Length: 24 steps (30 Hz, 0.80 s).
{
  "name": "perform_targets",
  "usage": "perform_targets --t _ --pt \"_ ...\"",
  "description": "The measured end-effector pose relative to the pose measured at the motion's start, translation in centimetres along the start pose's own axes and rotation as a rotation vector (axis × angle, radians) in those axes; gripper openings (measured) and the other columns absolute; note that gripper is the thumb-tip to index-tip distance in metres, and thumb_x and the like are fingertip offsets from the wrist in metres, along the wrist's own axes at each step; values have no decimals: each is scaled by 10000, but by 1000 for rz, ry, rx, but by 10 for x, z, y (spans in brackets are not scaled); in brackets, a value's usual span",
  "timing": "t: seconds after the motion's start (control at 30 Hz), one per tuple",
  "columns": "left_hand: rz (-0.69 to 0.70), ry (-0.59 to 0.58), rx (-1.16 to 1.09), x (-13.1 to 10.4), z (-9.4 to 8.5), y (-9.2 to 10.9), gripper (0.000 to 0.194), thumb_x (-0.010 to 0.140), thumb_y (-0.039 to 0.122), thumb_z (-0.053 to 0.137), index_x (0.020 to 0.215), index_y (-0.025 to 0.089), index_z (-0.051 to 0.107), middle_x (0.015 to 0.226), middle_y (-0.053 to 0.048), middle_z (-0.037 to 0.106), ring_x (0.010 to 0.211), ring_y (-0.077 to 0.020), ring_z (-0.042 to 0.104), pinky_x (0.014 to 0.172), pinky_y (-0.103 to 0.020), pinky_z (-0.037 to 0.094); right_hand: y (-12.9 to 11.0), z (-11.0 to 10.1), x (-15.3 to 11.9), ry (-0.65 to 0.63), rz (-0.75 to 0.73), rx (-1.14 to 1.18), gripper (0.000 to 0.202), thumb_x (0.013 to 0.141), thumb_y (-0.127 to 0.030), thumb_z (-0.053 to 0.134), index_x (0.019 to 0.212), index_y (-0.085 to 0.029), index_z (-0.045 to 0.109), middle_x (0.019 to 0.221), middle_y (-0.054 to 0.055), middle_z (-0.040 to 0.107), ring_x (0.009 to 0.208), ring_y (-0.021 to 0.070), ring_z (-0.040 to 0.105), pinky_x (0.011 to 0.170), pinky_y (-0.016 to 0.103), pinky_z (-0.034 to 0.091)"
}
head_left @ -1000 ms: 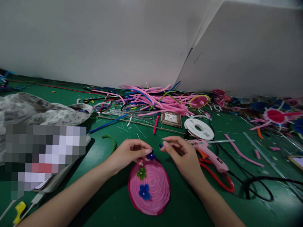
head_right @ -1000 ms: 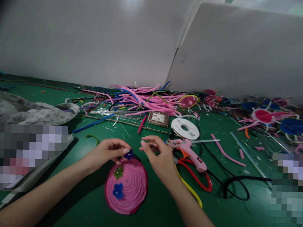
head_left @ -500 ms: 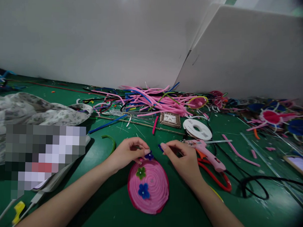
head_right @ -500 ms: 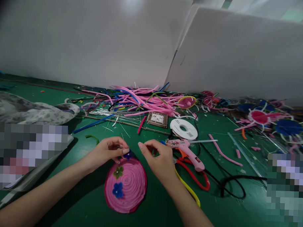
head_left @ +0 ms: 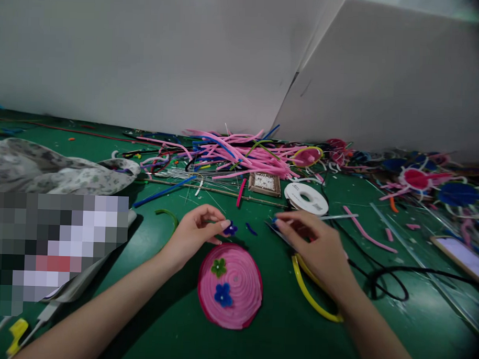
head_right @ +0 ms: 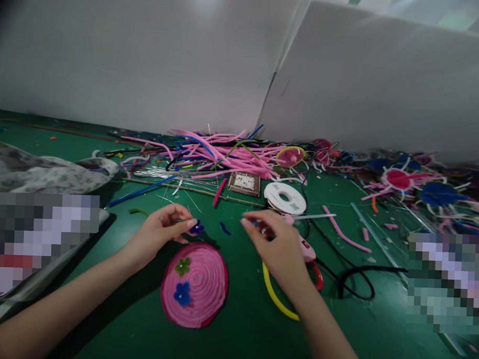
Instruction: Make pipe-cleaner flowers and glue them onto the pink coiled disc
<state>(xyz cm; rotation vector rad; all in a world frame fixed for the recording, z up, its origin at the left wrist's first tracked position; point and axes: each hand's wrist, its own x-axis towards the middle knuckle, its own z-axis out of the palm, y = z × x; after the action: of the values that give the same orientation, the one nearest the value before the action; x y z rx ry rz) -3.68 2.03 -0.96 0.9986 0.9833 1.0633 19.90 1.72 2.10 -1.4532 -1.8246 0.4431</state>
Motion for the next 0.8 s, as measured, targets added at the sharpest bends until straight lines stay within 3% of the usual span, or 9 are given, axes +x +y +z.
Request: perform_targets --t 0.1,0.2,0.3,0.43,0.5,0.6,0.8 --pt "-1 -71 -23 -4 4 -1 183 700 202 747 740 151 575 678 40 621 585 -63 593 516 -146 495 -21 17 -9 -313 69 143 215 843 -391 566 821 -219 694 769 18 712 697 169 642 574 261 479" --pt "7 -112 -40 -7 6 -2 188 684 172 760 724 145 578 650 44 636 558 -46 581 539 -136 487 -31 22 -7 -416 76 212 260 869 -413 525 821 -212 682 732 4 705 672 155 632 582 254 466" --pt "17 -99 -37 -7 5 -2 195 674 163 767 718 147 578 642 46 642 553 -43 583 544 -133 481 -20 9 0 -232 58 59 287 867 -441 510 845 -203 669 760 26 702 677 167 627 587 266 461" --pt "-13 -68 -2 -4 2 -1 184 685 179 757 716 152 577 626 35 648 552 -64 600 519 -147 490 17 -20 2 106 -15 -517 299 834 -472 508 840 -187 599 806 77 653 754 225 601 669 333 439" --pt "-42 -62 11 -4 2 -1 175 694 183 749 720 153 578 623 30 650 557 -72 611 518 -151 493 36 -30 -2 111 23 -692 308 811 -473 503 861 -175 562 827 102 628 790 259 590 667 351 430" --pt "-69 -70 17 -4 4 -2 175 699 190 746 726 151 578 625 28 649 552 -68 608 524 -149 493 54 -33 -9 32 145 -718 330 753 -501 543 842 -184 531 836 101 631 754 260 597 626 336 426" --pt "-51 -37 3 -6 7 -1 195 690 202 748 720 151 562 665 36 629 552 -63 594 530 -157 486 62 -22 -13 63 324 -676 348 700 -453 608 912 -203 490 829 77 647 707 255 618 585 319 429"
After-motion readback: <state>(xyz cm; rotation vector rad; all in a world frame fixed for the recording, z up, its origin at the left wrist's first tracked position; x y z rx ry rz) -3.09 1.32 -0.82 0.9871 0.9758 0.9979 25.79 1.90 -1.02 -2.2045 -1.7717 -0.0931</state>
